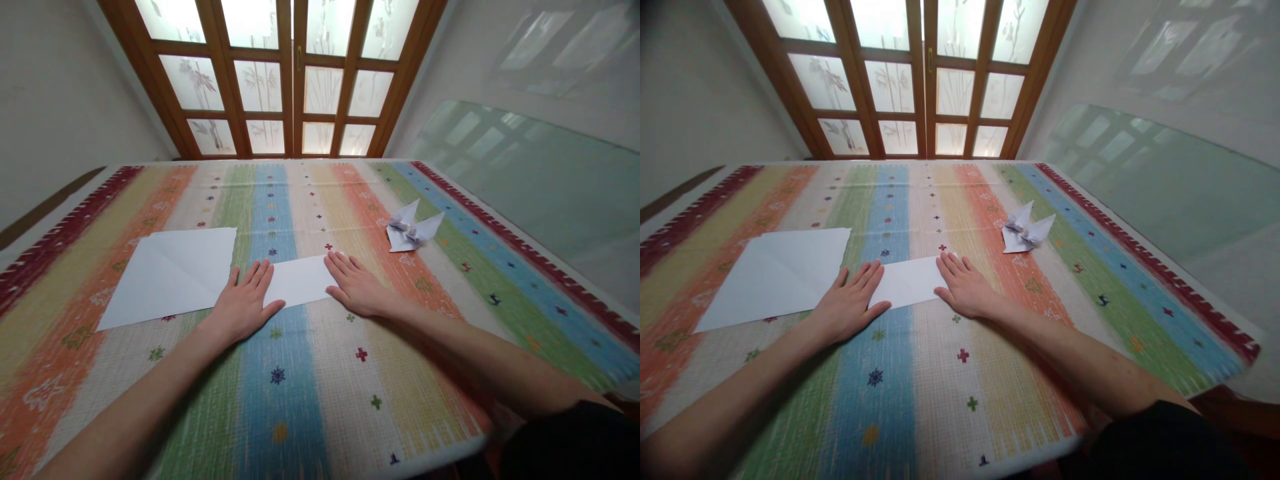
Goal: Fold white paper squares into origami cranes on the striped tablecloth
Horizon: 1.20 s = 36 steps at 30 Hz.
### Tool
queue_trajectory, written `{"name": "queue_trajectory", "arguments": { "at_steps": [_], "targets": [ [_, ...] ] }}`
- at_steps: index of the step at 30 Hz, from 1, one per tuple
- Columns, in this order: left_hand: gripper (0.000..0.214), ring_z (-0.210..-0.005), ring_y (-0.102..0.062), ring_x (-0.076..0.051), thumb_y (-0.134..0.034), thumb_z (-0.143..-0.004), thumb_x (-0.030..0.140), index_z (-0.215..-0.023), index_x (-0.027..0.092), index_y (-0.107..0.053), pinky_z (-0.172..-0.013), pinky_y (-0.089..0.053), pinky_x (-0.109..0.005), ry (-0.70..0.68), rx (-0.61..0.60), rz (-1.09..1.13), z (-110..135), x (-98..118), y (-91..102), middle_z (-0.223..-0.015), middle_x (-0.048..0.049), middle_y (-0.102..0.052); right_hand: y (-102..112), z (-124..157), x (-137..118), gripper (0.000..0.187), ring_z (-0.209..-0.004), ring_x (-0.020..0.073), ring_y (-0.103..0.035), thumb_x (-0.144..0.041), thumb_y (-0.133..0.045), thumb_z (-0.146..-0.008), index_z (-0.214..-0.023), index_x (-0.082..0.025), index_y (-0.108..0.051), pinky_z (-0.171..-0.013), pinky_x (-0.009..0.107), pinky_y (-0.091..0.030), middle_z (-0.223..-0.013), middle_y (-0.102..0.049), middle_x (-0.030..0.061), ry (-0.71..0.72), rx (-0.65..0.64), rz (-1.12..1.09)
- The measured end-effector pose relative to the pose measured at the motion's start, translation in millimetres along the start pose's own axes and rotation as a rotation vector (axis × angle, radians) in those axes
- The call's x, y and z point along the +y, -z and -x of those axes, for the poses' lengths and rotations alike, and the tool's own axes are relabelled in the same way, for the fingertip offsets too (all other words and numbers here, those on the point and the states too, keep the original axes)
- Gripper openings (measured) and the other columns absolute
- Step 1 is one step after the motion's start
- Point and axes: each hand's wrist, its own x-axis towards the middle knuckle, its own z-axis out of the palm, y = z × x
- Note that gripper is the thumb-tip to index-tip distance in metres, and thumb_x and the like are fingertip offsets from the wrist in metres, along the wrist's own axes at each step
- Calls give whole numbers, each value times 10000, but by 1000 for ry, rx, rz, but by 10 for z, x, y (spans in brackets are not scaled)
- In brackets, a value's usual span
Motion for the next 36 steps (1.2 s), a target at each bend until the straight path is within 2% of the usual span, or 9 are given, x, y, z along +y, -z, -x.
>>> {"name": "queue_trajectory", "arguments": {
  "at_steps": [6,11,13,16,18,21,24,29,36],
  "targets": [
    [641,-1485,-218,-324,-264,-984,472,-1520,125,-318,-1177,-120,-616,-18,20,-37,125,-130,-33,-1587,-124,-295,50,84,181,662,-1476,309,-238,-488,-266,-993,-1527,-97,-280,-1171,557,-254,-1589,-238,165,7,-83,20],
    [585,-1485,-211,-336,-278,-982,452,-1504,202,-364,-1170,-101,-634,-29,37,-31,195,-197,6,-1571,-90,-356,100,104,255,628,-1469,309,-265,-461,-304,-985,-1513,-123,-327,-1173,566,-250,-1572,-310,164,18,-57,-33],
    [618,-1489,-192,-340,-285,-978,483,-1514,180,-337,-1175,-109,-614,-14,85,-32,183,-141,82,-1582,-109,-330,162,61,158,652,-1480,309,-235,-478,-298,-987,-1514,-94,-320,-1189,543,-228,-1565,-322,189,10,19,-101],
    [753,-1504,-122,-338,-307,-960,556,-1534,73,-241,-1200,-86,-555,-3,195,-21,91,65,213,-1611,-176,-217,248,-102,-152,729,-1510,256,-132,-547,-221,-997,-1572,-122,-85,-1211,507,-195,-1618,-195,161,-31,287,-308],
    [756,-1510,-98,-313,-306,-964,540,-1531,46,-230,-1215,-79,-504,-85,199,5,-13,233,258,-1618,-182,-181,244,-264,-393,739,-1515,228,-105,-584,-135,-992,-1573,-153,17,-1210,492,-207,-1634,-145,137,10,375,-456],
    [664,-1507,-117,-310,-297,-970,439,-1518,64,-287,-1212,-102,-500,-178,107,61,-173,404,213,-1598,-173,-260,129,-501,-649,825,-1515,226,-102,-631,-63,-968,-1558,-57,-6,-1214,463,-206,-1621,-135,200,20,260,-578],
    [627,-1504,-142,-295,-296,-955,344,-1529,93,-275,-1202,-161,-478,-170,42,104,-272,432,87,-1598,-152,-275,-11,-615,-726,859,-1510,258,-124,-627,-112,-972,-1536,20,-84,-1220,466,-185,-1601,-145,253,9,134,-538],
    [671,-1508,-133,-274,-305,-945,349,-1546,70,-196,-1211,-151,-461,-145,78,118,-272,366,-51,-1619,-153,-207,-67,-536,-686,748,-1500,277,-173,-540,-267,-991,-1543,-42,-182,-1213,493,-201,-1602,-202,204,20,71,-285],
    [682,-1496,-188,-284,-285,-975,459,-1505,31,-289,-1207,-170,-454,-149,64,84,-163,210,-53,-1595,-198,-243,-16,-347,-462,684,-1490,276,-211,-498,-281,-1001,-1511,-43,-301,-1211,492,-199,-1582,-260,190,111,4,-58]
  ]
}}
